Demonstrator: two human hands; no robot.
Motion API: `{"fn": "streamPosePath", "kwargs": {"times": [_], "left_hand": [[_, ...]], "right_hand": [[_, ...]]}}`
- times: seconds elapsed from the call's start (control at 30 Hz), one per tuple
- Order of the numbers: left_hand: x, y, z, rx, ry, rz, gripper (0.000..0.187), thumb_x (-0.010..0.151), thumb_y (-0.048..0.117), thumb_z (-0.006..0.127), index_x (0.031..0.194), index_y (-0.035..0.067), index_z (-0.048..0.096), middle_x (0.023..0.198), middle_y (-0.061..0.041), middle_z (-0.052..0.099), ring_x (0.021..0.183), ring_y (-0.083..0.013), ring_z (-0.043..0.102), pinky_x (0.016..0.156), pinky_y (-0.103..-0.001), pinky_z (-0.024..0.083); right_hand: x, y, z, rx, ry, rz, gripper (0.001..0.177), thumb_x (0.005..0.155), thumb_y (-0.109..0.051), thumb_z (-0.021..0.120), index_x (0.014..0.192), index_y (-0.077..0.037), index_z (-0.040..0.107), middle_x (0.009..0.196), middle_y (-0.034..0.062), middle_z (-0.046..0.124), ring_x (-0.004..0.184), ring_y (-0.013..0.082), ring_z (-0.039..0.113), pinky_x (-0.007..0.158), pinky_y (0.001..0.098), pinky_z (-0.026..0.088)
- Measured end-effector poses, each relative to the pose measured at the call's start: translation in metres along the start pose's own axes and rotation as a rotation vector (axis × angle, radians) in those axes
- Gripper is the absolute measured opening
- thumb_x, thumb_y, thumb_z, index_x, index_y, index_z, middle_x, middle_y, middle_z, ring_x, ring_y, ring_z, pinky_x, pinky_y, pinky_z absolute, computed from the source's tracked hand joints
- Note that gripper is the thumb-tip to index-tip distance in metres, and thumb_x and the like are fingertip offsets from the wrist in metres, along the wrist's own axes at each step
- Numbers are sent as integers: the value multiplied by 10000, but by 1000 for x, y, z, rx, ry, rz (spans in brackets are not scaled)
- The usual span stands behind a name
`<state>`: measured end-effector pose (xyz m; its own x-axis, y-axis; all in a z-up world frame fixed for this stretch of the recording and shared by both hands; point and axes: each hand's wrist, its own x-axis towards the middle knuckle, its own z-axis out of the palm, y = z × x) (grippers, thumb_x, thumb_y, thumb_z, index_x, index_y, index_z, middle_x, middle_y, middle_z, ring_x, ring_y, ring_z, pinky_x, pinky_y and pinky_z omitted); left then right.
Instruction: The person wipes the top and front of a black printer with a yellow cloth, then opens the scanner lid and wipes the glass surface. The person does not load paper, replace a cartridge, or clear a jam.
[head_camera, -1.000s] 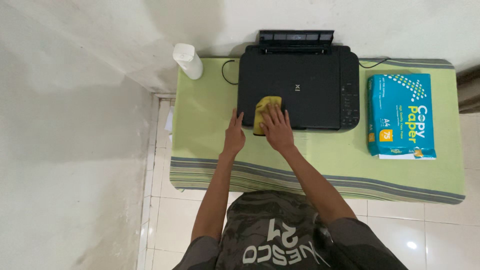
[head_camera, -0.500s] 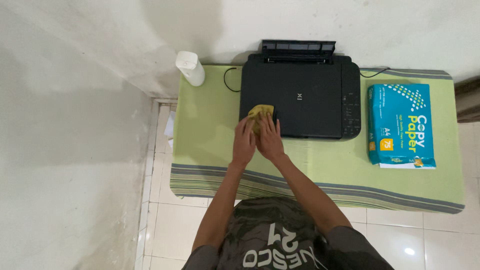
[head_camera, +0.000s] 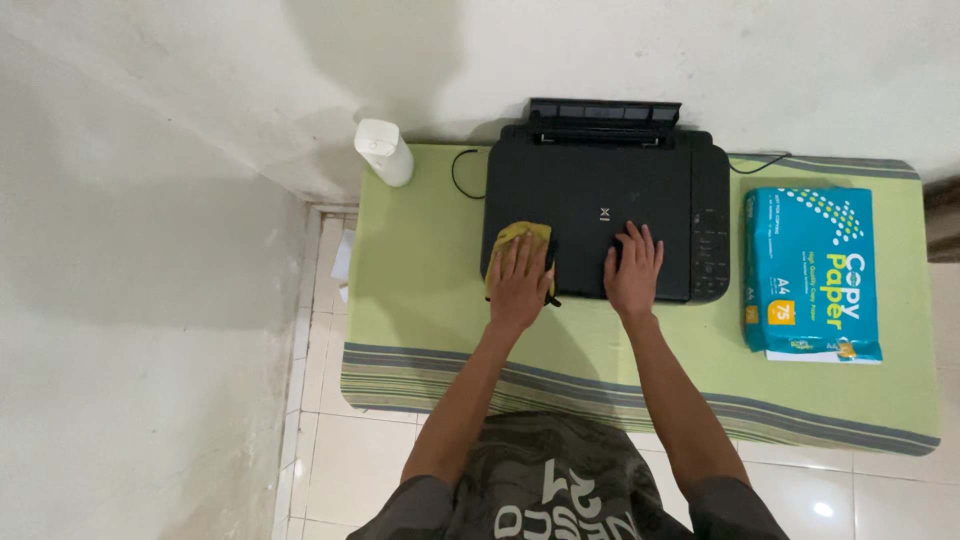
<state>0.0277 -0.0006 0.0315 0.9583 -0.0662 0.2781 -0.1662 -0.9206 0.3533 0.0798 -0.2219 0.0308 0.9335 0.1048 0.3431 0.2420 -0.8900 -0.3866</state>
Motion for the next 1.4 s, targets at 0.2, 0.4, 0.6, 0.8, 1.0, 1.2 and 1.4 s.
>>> {"fn": "streamPosePath", "kwargs": {"times": [0.2,0.4,0.6,0.8,1.0,1.2,1.4], "left_hand": [[47,-26,10,122,148,-77,546,1132,435,377,1602,162,427,1669,-108,378,1560,-314,323,1292,-546,224],[98,-55,22,178,127,-166,577,1081,411,407,1585,129,427,1652,-160,360,1507,-400,356,1201,-567,304],[136,-70,42,178,150,-232,568,1107,415,428,1589,116,425,1656,-193,348,1494,-424,372,1128,-607,396],[177,-82,52,153,83,-257,600,1112,428,390,1618,106,375,1677,-202,284,1502,-447,324,1109,-637,384],[167,-59,46,266,66,-183,595,1124,423,372,1626,109,320,1707,-148,256,1579,-408,178,1248,-624,167],[146,48,71,114,-27,22,607,1099,430,392,1614,109,368,1698,-131,274,1599,-342,153,1292,-607,91],[138,86,81,-33,3,162,561,1117,431,400,1610,164,391,1705,-80,285,1611,-309,171,1310,-589,115]], "right_hand": [[-1,-5,5,-33,51,37,260,1094,-198,554,1295,-42,606,1531,171,541,1509,382,400,1260,591,240],[2,-10,0,-60,69,27,253,1083,-209,556,1266,-45,615,1516,161,556,1499,373,420,1261,586,255],[5,-14,-1,-85,43,48,270,1076,-217,549,1265,-42,629,1508,169,553,1491,381,418,1246,591,257],[6,-17,-4,-73,37,66,266,1077,-221,538,1262,-55,634,1513,153,548,1500,368,408,1249,584,261],[9,-21,-6,-99,40,72,279,1070,-220,535,1281,-70,637,1501,144,542,1488,365,406,1244,586,255],[4,-13,0,-43,20,88,252,1073,-153,536,1274,-3,559,1493,207,520,1476,398,418,1232,610,261],[1,10,3,296,131,161,252,1076,12,498,1327,42,501,1508,316,454,1442,508,419,1142,571,395]]}}
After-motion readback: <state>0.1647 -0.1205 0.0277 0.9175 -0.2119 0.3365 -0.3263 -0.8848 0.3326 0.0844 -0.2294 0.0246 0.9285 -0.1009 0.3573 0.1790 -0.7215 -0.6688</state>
